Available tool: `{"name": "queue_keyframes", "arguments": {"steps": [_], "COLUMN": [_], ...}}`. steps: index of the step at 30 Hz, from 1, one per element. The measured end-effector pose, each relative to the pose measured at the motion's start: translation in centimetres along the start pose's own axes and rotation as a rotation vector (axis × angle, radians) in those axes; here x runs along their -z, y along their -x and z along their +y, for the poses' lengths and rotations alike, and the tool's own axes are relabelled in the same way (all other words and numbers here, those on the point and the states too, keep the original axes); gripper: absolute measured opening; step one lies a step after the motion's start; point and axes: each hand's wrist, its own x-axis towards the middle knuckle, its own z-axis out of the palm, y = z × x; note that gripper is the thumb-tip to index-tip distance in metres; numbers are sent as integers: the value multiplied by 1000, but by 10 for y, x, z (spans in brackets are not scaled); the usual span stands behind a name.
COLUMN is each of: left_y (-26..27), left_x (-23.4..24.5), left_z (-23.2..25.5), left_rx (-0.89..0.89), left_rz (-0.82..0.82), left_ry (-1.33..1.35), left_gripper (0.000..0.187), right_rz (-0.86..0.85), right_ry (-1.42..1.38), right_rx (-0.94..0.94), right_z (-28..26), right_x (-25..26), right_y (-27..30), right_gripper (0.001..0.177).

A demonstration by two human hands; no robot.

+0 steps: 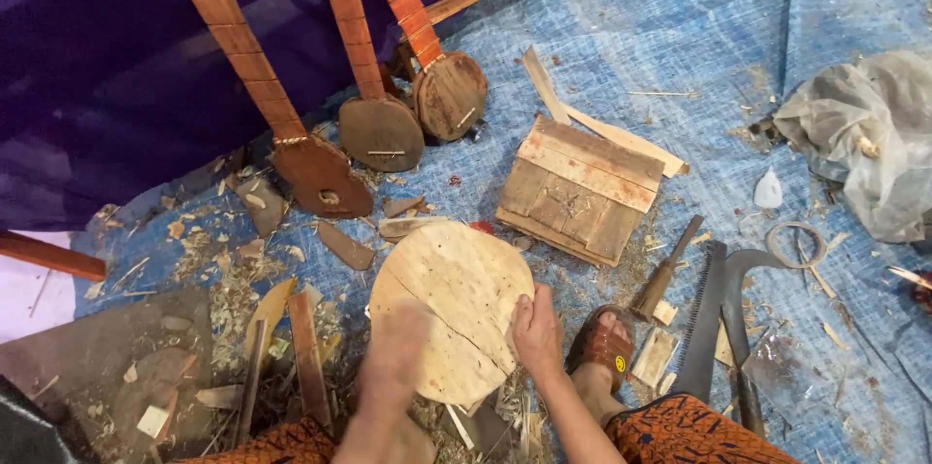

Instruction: A person sands a circular wooden piece by hand and uses a hammer to adjust parts of a stringed instrument in a workshop setting.

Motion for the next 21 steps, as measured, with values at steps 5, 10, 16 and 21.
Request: {"name": "queue_keyframes", "arguments": {"steps": [5, 10, 16, 21], "left_y": [4, 89, 52, 13], "left_x": [8, -37, 14, 54], "left_z": [19, 71, 16, 96], "left_rx": [161, -31, 198, 73], "left_rz": [-270, -140, -55, -217], "left_ry": [-420, 23, -354, -150], "left_gripper": [74, 52, 38, 65], "right_rz": [7, 10, -18, 18], "right_ry": [15, -15, -3, -44], "right_rx": [-5, -24, -14, -20], "right_z": [-1, 3, -14, 3], "right_x": [-3, -2, -1, -2], "right_y": [0, -4, 3, -4], "right_gripper": [25, 29, 25, 26]}}
